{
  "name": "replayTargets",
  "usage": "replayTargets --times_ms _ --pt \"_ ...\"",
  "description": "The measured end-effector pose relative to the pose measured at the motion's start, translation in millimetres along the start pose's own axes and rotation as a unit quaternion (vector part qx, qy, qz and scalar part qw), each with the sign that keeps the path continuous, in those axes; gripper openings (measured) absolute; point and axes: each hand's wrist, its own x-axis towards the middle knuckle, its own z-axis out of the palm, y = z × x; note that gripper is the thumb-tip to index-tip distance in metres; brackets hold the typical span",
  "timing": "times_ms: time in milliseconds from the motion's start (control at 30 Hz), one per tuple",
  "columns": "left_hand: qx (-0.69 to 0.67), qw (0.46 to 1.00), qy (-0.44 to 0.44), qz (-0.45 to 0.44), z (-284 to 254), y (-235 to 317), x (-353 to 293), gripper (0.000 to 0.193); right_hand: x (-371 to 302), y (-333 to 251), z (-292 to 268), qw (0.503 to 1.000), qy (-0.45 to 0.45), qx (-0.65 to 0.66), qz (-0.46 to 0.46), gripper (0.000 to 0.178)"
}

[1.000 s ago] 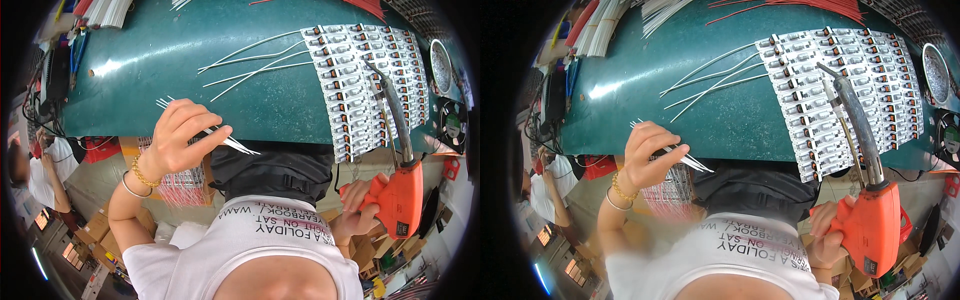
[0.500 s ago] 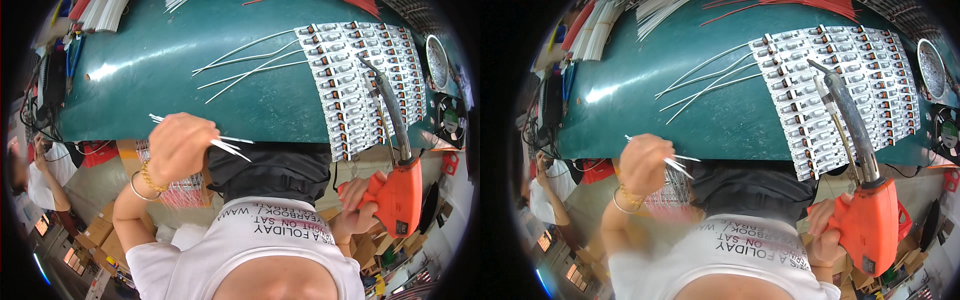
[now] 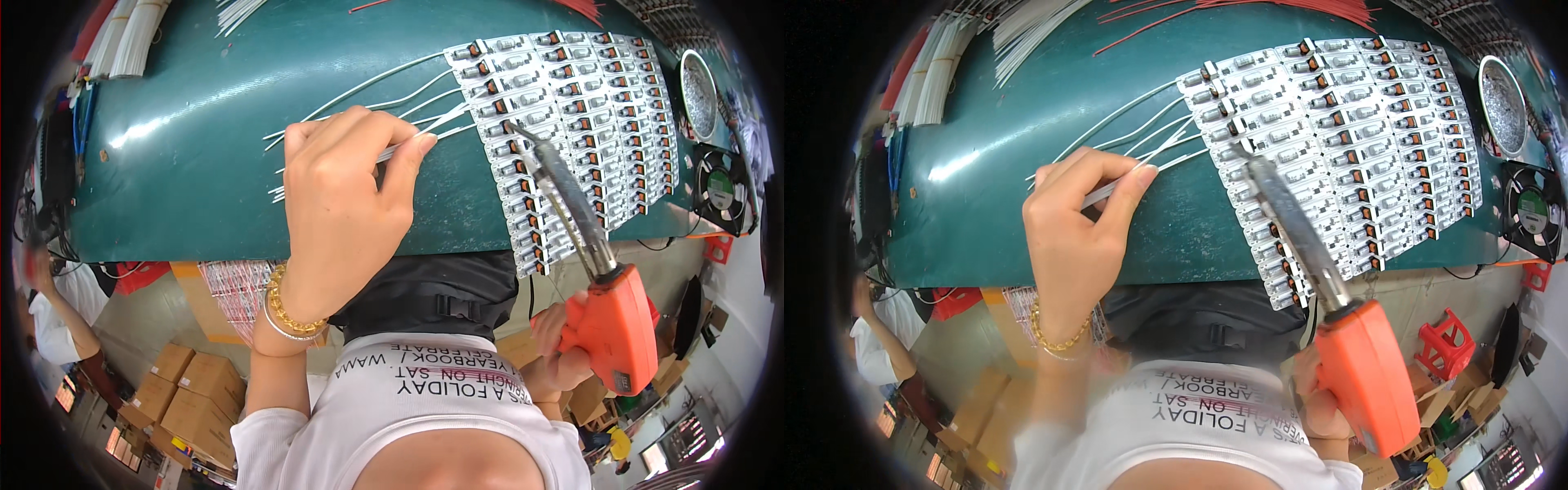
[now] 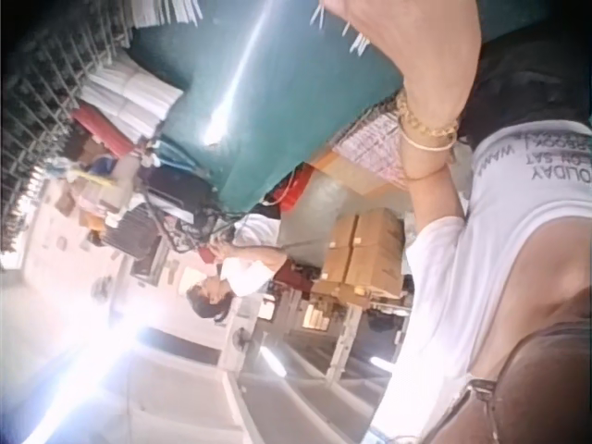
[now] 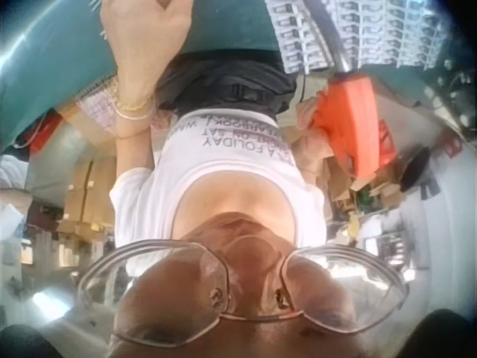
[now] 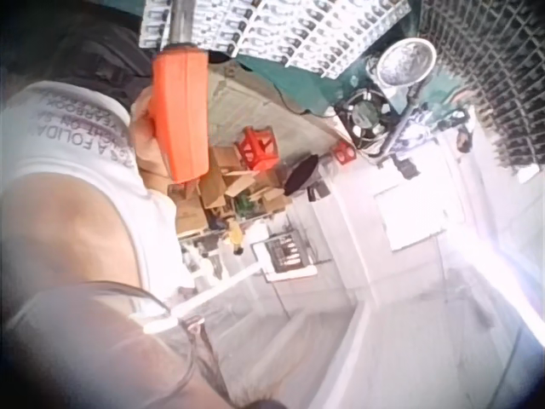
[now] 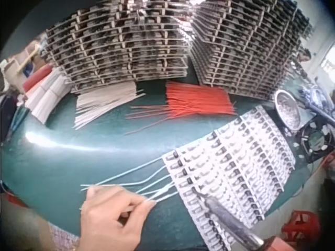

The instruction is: The person uses a soldering iron to attach red and white wires to a grid of electronic components on a green workbench. They repeatedly pick up individual wires, position them against the component terminals, and apply the soldering iron to secure the connections.

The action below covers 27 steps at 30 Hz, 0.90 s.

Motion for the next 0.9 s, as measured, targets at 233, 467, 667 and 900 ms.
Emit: replayTargets --times_ms 233,467,667,900 --pt "0.011 1.0 -0.017 0.012 0 -1 0 0.011 1 0 -1 0.999 -0.039 -0.027 0.009 0.068" --pt "0.018 1.0 -0.02 0.01 -2 -1 0 0.011 -9 8 -28 0.976 -0.107 -0.187 -0.013 0.065" --pt "0.02 0.999 -0.021 0.014 -1 -1 0 0.011 -21 13 -30 0.99 -0.055 -0.128 -0.019 0.074" --pt "0.003 1.0 0.001 0.013 0 1 -1 0.01 -3 -5 -5 0.998 -0.055 0.0 0.024 0.078"
